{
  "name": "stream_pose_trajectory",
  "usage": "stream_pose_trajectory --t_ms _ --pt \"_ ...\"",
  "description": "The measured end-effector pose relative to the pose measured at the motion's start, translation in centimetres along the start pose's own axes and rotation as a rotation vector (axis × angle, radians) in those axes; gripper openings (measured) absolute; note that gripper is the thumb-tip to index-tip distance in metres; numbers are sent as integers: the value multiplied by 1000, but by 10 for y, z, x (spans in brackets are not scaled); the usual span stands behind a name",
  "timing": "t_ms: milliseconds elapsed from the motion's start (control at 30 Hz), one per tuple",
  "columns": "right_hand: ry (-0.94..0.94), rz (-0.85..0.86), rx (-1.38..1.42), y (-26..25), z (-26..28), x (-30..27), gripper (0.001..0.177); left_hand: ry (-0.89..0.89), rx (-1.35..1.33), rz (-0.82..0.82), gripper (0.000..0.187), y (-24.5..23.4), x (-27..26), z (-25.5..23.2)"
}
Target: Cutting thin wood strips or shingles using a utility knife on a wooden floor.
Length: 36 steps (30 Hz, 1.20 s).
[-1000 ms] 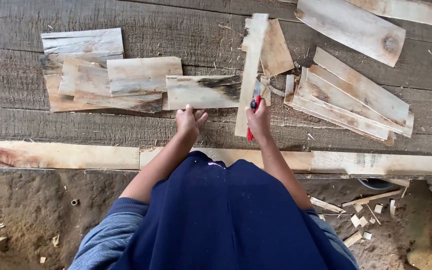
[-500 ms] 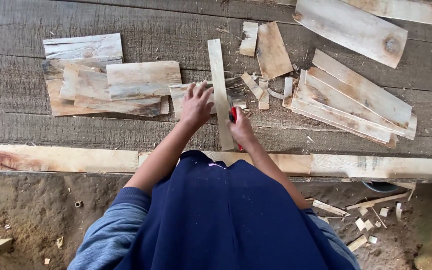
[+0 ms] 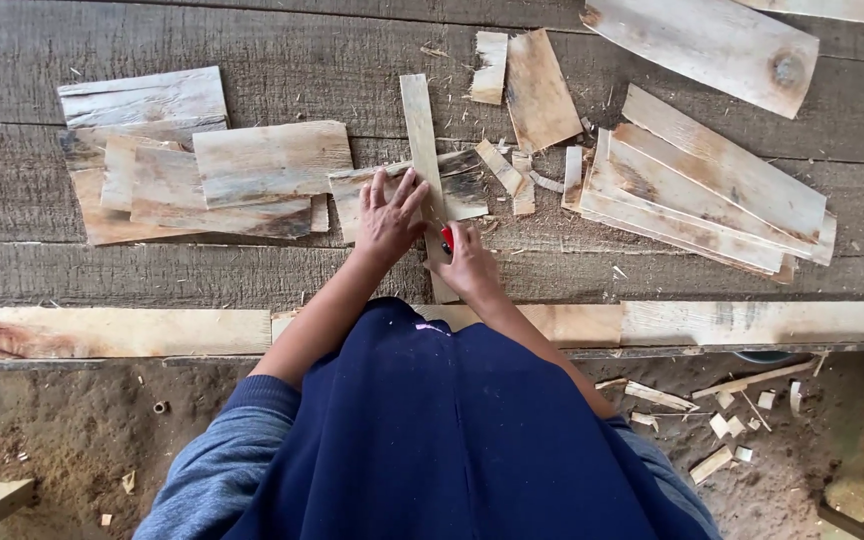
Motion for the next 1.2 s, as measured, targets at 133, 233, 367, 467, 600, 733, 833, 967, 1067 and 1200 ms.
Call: stream_pose_trajectory --t_ms 133,233,367,467,600,733,833,967,1067,1200 --pt "-23 -49 -15 3 0 1 73 19 8 11 73 -2 1 -4" --pt "-60 -84 -4 3 0 1 70 12 11 31 74 -1 0 -4" --pt "-87 -102 -11 3 3 0 76 -2 6 69 75 -7 0 -6" --pt "-69 -96 -6 7 -3 4 73 -24 4 102 75 -4 3 -4" --pt "-85 -96 2 20 -9 14 76 -12 15 100 77 -6 2 -4" --pt "-54 -105 -17 23 -15 15 80 -12 17 124 75 -7 3 -5" --pt "-25 -118 -30 25 -18 13 82 0 16 135 74 -5 4 -6" --pt "-33 -129 56 11 -12 8 76 -9 -37 161 71 -15 6 -7" --pt "131 -114 261 2 -37 2 61 -13 11 191 76 -5 7 -6" --pt "203 -149 403 -13 -61 2 39 -21 23 214 73 -4 7 -7"
Point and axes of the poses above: each hand's wrist, its own x-axis towards the middle knuckle, its own y-axis out of the palm, z = x × y, the point moved 10 cm from there along x, towards the middle knuckle, and after that the axes turned 8 degrees about y, right-handed, at the moved point
